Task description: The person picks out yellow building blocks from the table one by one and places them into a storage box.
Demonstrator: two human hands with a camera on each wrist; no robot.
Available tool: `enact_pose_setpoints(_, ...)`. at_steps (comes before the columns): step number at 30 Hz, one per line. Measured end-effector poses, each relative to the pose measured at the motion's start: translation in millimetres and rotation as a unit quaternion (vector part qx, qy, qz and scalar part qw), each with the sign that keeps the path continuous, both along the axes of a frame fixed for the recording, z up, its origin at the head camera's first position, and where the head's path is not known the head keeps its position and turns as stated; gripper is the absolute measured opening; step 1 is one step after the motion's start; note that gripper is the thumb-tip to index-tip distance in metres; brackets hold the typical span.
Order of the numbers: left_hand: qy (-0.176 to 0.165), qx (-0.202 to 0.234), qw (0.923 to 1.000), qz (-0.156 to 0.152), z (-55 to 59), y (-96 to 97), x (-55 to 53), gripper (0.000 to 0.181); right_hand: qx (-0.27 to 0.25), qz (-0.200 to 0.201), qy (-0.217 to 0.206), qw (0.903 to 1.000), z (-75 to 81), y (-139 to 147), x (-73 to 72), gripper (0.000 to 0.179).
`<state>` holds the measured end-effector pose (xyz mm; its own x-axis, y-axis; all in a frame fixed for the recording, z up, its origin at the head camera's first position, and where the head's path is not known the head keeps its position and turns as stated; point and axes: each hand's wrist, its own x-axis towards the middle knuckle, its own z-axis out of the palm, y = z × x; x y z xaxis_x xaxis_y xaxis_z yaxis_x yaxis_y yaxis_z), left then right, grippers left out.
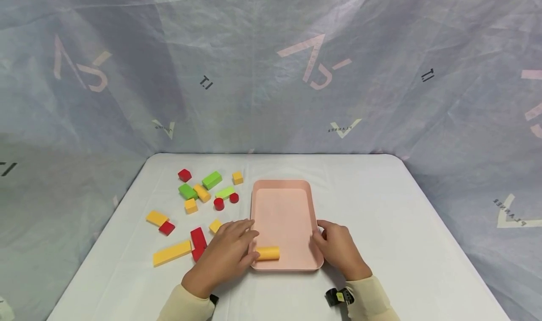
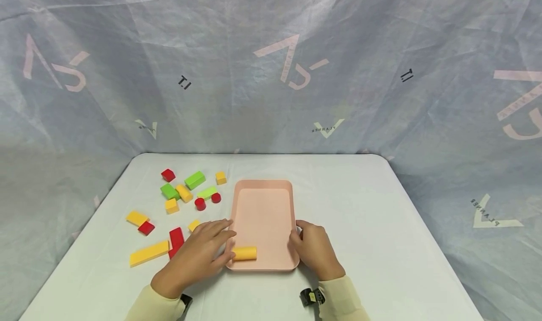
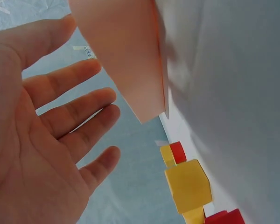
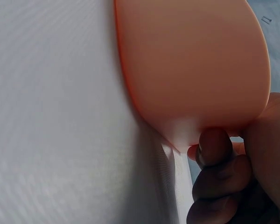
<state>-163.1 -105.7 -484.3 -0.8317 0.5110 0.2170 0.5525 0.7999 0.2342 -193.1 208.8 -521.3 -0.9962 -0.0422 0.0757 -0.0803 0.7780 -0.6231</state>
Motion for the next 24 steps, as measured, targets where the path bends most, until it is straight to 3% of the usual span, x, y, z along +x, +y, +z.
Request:
enact_pose_setpoints(5,-0.007,-0.009,0.9998,0.019,2.0,-4.3,0.3,0.05,-0.002,0.003,0.006,1.0,-0.6,-1.2,-2.7,0.032)
enact_pose_setpoints(12,-0.016,-0.01,0.9994,0.028,2.5,-10.3,3.8,0.053,-0.006,-0.006,-0.019,0.9998,-2.9,-1.1,1.3,0.031)
enact_pose_setpoints(24,0.012,-0.011,0.9988,0.047,4.9,-26.4,3.7,0.052,-0.008,-0.004,-0.029,0.9995,2.7,-0.7,0.8,0.031)
